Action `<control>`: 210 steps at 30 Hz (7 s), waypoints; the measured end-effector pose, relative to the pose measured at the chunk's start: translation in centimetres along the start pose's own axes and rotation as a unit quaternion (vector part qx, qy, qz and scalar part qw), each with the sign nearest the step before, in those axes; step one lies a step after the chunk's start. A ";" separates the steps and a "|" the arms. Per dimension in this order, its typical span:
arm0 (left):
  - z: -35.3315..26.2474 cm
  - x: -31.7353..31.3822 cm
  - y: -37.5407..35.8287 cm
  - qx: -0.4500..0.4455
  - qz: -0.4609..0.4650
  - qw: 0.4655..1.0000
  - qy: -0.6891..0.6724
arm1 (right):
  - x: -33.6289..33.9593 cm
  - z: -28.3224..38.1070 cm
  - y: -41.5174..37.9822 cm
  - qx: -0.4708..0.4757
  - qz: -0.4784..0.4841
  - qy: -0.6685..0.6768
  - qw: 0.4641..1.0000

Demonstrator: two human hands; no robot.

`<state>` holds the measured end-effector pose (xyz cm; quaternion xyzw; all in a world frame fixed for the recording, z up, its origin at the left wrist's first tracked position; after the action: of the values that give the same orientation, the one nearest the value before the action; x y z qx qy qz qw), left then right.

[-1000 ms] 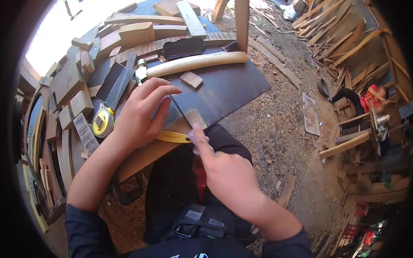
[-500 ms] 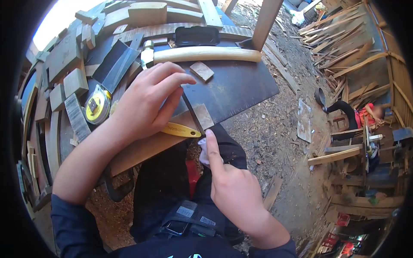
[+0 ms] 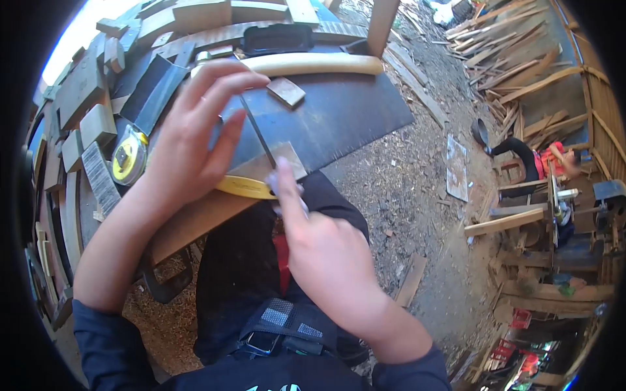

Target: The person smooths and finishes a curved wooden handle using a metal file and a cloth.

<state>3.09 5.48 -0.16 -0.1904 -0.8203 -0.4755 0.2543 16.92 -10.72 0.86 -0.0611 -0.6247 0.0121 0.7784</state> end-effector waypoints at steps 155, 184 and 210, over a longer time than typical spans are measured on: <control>2.3 -1.7 -0.5 0.009 -0.059 0.998 -0.018 | -4.6 -1.4 -1.9 -0.005 -0.098 0.154 0.983; 2.0 -0.8 -0.8 0.035 -0.036 0.999 -0.005 | -5.6 -1.5 -4.3 0.025 -0.099 0.157 0.982; 2.9 -1.5 -1.0 0.075 0.008 0.997 0.032 | -1.7 -1.3 -3.6 0.017 -0.019 0.028 0.999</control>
<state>3.01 7.48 -2.95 -0.1618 -0.8435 -0.4167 0.2977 17.63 -14.57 -0.62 -0.0359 -0.6036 0.0062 0.7965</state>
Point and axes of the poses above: each hand's wrist, its own y-axis towards the middle knuckle, its own x-axis out of the back of the hand, z = x × y, the point moved 3 cm from there along y, towards the middle knuckle
